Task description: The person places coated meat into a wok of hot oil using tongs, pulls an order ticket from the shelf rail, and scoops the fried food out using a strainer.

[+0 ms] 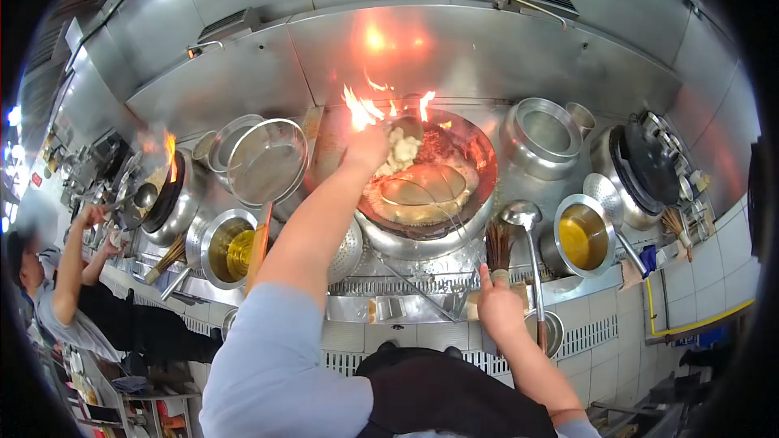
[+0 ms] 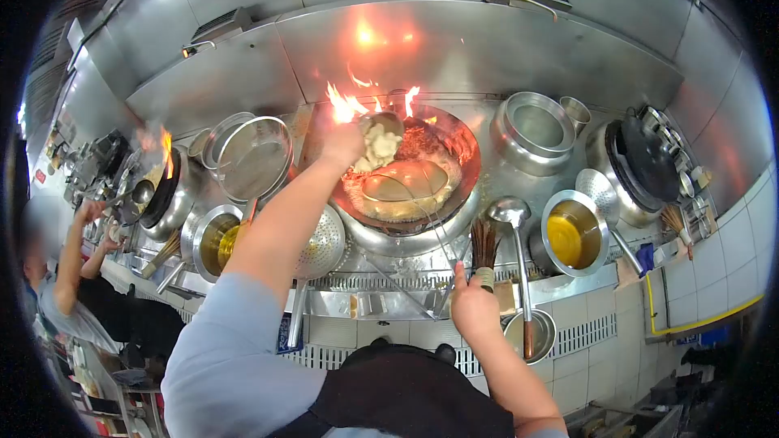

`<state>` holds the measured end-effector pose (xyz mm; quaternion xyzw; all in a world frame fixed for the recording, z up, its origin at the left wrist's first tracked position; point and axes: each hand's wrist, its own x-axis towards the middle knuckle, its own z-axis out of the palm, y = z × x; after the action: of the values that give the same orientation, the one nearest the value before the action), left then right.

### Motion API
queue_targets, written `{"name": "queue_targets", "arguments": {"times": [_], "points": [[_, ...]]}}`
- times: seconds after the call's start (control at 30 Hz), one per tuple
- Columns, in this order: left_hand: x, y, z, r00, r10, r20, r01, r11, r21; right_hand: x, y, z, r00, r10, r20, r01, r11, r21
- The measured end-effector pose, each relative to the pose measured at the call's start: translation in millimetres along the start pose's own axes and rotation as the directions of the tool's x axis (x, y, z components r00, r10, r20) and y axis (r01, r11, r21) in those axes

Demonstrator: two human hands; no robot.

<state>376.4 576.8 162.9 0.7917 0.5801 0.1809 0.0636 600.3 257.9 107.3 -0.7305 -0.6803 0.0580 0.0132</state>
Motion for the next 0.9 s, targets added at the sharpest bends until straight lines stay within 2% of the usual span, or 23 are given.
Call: {"name": "queue_targets", "arguments": {"times": [0.07, 0.1, 0.17, 0.23, 0.3, 0.37, 0.4, 0.47, 0.5, 0.53, 0.6, 0.77, 0.83, 0.9], "points": [[26.7, 4.4, 31.6, 0.997, 0.034, 0.067, -0.045, 0.985, 0.165, -0.6, -1.5, -2.0, 1.0, -0.018, 0.013, 0.018, 1.0, 0.001], [31.7, 14.9, 30.4, 0.997, 0.033, 0.068, -0.043, 0.986, 0.162, -1.8, -1.9, -4.3, 0.999, -0.04, 0.023, 0.04, 0.999, 0.003], [34.0, 36.5, 17.2, 0.985, 0.168, 0.042, -0.164, 0.825, 0.541, -1.8, -5.7, -21.0, 0.997, -0.036, 0.066, 0.035, 0.999, 0.022], [53.3, 31.0, 1.7, 0.902, 0.403, -0.157, -0.15, 0.632, 0.761, 1.2, -8.5, -34.7, 0.992, -0.053, 0.114, 0.049, 0.998, 0.045], [43.5, 61.2, -63.0, 0.978, 0.196, -0.078, -0.109, 0.788, 0.606, 13.9, -10.3, -45.4, 0.989, -0.071, 0.131, 0.064, 0.996, 0.059], [28.9, 64.6, -101.6, 0.958, 0.172, -0.227, -0.03, 0.853, 0.522, 28.3, -5.6, -42.7, 0.987, -0.138, 0.085, 0.133, 0.989, 0.059], [17.7, 67.0, -121.4, 0.956, 0.166, -0.242, -0.013, 0.848, 0.529, 35.7, -3.8, -42.8, 0.985, -0.145, 0.094, 0.141, 0.989, 0.048], [-23.0, 68.0, -140.9, 0.909, 0.074, -0.409, 0.102, 0.915, 0.391, 50.8, 3.0, -25.3, 0.983, -0.178, 0.047, 0.175, 0.982, 0.065], [-45.1, 65.2, -143.0, 0.909, 0.064, -0.412, 0.115, 0.911, 0.395, 53.5, 7.3, -21.5, 0.981, -0.195, 0.003, 0.194, 0.978, 0.079], [-69.4, 61.2, -146.4, 0.884, 0.034, -0.466, 0.128, 0.942, 0.311, 51.1, 9.8, -28.3, 0.976, -0.206, 0.065, 0.201, 0.976, 0.08], [-122.6, 60.4, -150.0, 0.845, -0.042, -0.533, 0.158, 0.972, 0.176, 61.0, 14.1, -21.6, 0.97, -0.237, 0.049, 0.231, 0.968, 0.093], [-269.0, 54.3, -108.4, 0.846, -0.274, -0.457, 0.332, 0.942, 0.05, 75.7, 18.5, -14.0, 0.962, -0.27, 0.041, 0.26, 0.952, 0.164], [-326.5, 60.0, -89.9, 0.825, -0.329, -0.46, 0.366, 0.931, -0.01, 63.5, 32.7, -20.7, 0.949, -0.312, 0.047, 0.306, 0.947, 0.095], [-378.1, 76.6, -79.2, 0.776, -0.536, -0.332, 0.528, 0.84, -0.122, 51.9, 44.9, -18.7, 0.951, -0.293, 0.101, 0.288, 0.956, 0.057]]}}
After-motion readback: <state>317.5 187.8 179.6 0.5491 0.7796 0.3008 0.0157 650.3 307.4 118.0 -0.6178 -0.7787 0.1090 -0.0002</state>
